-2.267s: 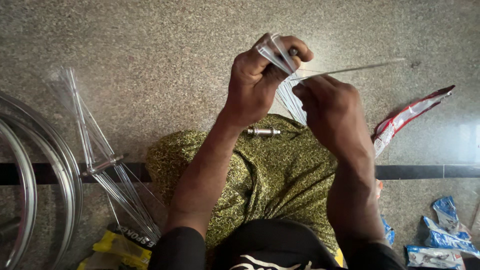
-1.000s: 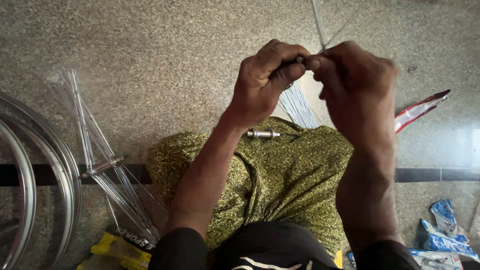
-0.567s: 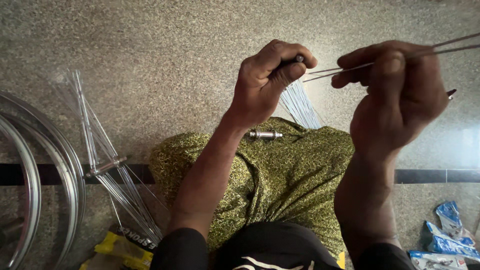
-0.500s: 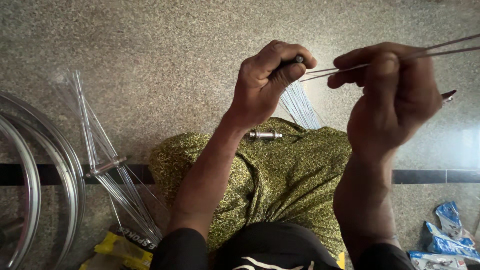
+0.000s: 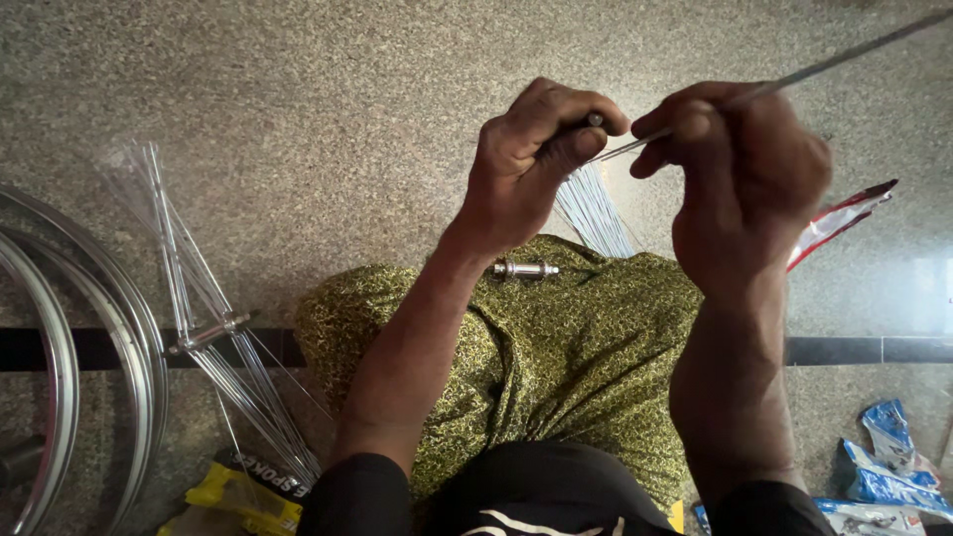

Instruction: The person inserts numerous metal spokes into the holes of a bicycle wheel hub by hand, organizing them into a radial pattern.

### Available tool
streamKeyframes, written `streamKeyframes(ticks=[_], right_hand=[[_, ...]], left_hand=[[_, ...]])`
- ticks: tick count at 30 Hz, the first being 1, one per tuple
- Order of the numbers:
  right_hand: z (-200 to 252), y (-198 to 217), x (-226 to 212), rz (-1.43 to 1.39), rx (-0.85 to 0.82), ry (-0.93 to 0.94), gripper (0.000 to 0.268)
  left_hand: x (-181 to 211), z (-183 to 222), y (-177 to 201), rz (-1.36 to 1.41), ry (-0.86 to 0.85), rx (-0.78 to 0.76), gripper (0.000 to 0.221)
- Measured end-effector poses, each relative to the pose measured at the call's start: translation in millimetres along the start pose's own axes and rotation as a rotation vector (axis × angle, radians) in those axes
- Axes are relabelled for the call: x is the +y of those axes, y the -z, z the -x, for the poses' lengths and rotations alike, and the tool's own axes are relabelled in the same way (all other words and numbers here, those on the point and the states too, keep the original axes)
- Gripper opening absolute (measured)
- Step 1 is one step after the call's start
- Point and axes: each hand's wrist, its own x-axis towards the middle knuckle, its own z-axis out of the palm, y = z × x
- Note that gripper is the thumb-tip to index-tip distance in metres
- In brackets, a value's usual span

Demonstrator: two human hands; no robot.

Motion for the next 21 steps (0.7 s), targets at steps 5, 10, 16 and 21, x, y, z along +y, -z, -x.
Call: streamKeyframes(ticks=[5,10,16,21], right_hand=[[-19.4,10.0,-1.7,0.548,-0.282,-0.05,0.023],[-13.1,19.2,-0.4,0.152,-0.173,-0.152,0.025],[7.3,5.3,11.9,-0.195,0.119,-0.145,0.024],[2.5,-0.4,19.9,-0.201,0.088,-0.05,0.025]], left_hand=[[-5.2,0.9,0.2,-0.203,0.02,0.009,0.031],[-5.3,-2.6,3.7,-0.184,0.013,0.018,0.035],[-6.0,-1.6,2.7,-0.133,-0.012,0.007,0.033],[-4.8,-2.8,1.0,0.004,0.028,0.003,0.029]])
